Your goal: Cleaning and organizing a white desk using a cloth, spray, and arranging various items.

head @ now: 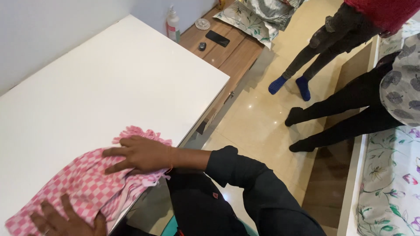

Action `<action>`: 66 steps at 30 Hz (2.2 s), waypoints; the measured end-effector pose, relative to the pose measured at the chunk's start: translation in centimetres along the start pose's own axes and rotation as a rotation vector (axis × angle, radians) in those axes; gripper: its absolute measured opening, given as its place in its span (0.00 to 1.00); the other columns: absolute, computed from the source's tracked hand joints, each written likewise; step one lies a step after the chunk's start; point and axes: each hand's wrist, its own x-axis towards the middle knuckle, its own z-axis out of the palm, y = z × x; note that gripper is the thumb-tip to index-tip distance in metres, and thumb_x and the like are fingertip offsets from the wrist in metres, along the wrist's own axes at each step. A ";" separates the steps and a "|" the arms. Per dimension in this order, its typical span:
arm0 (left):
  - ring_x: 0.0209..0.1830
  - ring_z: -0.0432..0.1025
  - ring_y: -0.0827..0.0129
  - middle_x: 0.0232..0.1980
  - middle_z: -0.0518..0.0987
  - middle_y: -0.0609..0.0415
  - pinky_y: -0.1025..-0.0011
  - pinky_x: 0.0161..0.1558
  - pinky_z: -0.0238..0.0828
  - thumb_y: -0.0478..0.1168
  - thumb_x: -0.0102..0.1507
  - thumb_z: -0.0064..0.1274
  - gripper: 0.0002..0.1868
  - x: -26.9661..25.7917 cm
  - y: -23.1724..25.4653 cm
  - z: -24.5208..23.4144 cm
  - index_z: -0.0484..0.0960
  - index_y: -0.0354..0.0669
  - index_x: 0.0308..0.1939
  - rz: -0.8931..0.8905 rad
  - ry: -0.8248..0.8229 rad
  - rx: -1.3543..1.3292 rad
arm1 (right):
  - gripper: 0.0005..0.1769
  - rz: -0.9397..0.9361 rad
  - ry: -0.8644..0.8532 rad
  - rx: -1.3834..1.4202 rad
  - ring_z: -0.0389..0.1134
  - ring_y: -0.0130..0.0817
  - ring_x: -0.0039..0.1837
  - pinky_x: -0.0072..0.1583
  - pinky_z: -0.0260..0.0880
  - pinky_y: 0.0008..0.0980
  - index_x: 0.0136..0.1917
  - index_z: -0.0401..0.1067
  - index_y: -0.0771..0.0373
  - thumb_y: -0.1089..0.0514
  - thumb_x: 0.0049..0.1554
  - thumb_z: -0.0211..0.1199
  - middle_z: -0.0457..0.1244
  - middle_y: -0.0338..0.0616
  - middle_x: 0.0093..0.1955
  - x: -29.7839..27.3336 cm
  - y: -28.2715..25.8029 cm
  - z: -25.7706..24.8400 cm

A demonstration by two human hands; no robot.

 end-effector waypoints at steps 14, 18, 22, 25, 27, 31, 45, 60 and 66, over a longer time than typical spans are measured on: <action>0.80 0.36 0.20 0.80 0.46 0.21 0.18 0.66 0.33 0.66 0.57 0.50 0.55 12.1 19.0 4.9 0.57 0.32 0.78 0.178 -0.335 0.154 | 0.34 0.488 0.104 -0.018 0.64 0.39 0.65 0.66 0.64 0.45 0.68 0.72 0.31 0.52 0.48 0.75 0.57 0.39 0.79 -10.8 10.0 -9.2; 0.79 0.35 0.18 0.80 0.45 0.19 0.17 0.65 0.31 0.66 0.59 0.49 0.53 14.4 23.4 7.4 0.57 0.30 0.77 0.256 -0.332 0.073 | 0.32 0.591 0.210 -0.084 0.65 0.38 0.68 0.78 0.52 0.59 0.64 0.75 0.33 0.58 0.49 0.75 0.60 0.39 0.74 -14.1 13.5 -10.3; 0.78 0.35 0.18 0.79 0.46 0.18 0.17 0.64 0.29 0.66 0.58 0.50 0.54 17.7 28.2 9.9 0.57 0.31 0.77 0.289 -0.377 -0.010 | 0.32 0.662 0.299 -0.072 0.65 0.42 0.73 0.80 0.50 0.58 0.65 0.76 0.35 0.63 0.50 0.71 0.62 0.39 0.72 -16.9 16.8 -11.7; 0.77 0.34 0.16 0.78 0.47 0.17 0.16 0.62 0.28 0.66 0.58 0.51 0.54 20.3 30.6 12.4 0.57 0.31 0.77 0.361 -0.363 -0.049 | 0.31 0.757 0.341 -0.155 0.64 0.46 0.71 0.78 0.53 0.56 0.65 0.77 0.36 0.63 0.51 0.69 0.64 0.40 0.69 -17.6 18.8 -12.3; 0.77 0.34 0.16 0.78 0.48 0.17 0.16 0.64 0.27 0.67 0.58 0.51 0.55 22.0 32.0 13.1 0.59 0.32 0.77 0.368 -0.362 -0.126 | 0.27 0.842 0.418 -0.168 0.63 0.48 0.67 0.70 0.62 0.49 0.63 0.77 0.35 0.61 0.54 0.67 0.64 0.42 0.68 -18.2 20.0 -12.0; 0.78 0.34 0.16 0.78 0.48 0.17 0.16 0.63 0.25 0.67 0.59 0.50 0.54 24.2 33.1 15.5 0.59 0.33 0.78 0.395 -0.311 -0.169 | 0.23 0.940 0.491 -0.172 0.65 0.45 0.64 0.68 0.65 0.44 0.66 0.75 0.35 0.57 0.59 0.65 0.65 0.39 0.64 -17.9 21.2 -11.8; 0.79 0.40 0.20 0.80 0.50 0.22 0.18 0.66 0.28 0.71 0.61 0.45 0.51 22.5 29.3 16.0 0.61 0.40 0.78 0.516 -0.200 -0.216 | 0.30 0.837 0.332 -0.497 0.64 0.48 0.61 0.61 0.64 0.45 0.68 0.72 0.44 0.55 0.52 0.66 0.63 0.47 0.57 -16.2 17.6 -10.4; 0.81 0.40 0.31 0.81 0.50 0.34 0.23 0.69 0.32 0.71 0.59 0.45 0.49 15.0 18.9 5.1 0.61 0.48 0.77 0.457 -0.240 -0.100 | 0.39 0.629 0.202 -0.121 0.62 0.47 0.53 0.53 0.63 0.46 0.75 0.64 0.55 0.49 0.51 0.67 0.59 0.49 0.50 -10.3 6.2 -9.2; 0.80 0.37 0.29 0.80 0.47 0.31 0.20 0.66 0.28 0.74 0.57 0.46 0.54 14.8 21.0 4.4 0.57 0.46 0.77 0.376 -0.352 -0.055 | 0.37 0.709 0.150 -0.150 0.63 0.45 0.52 0.51 0.63 0.45 0.72 0.67 0.52 0.52 0.50 0.71 0.61 0.48 0.51 -9.8 5.9 -9.3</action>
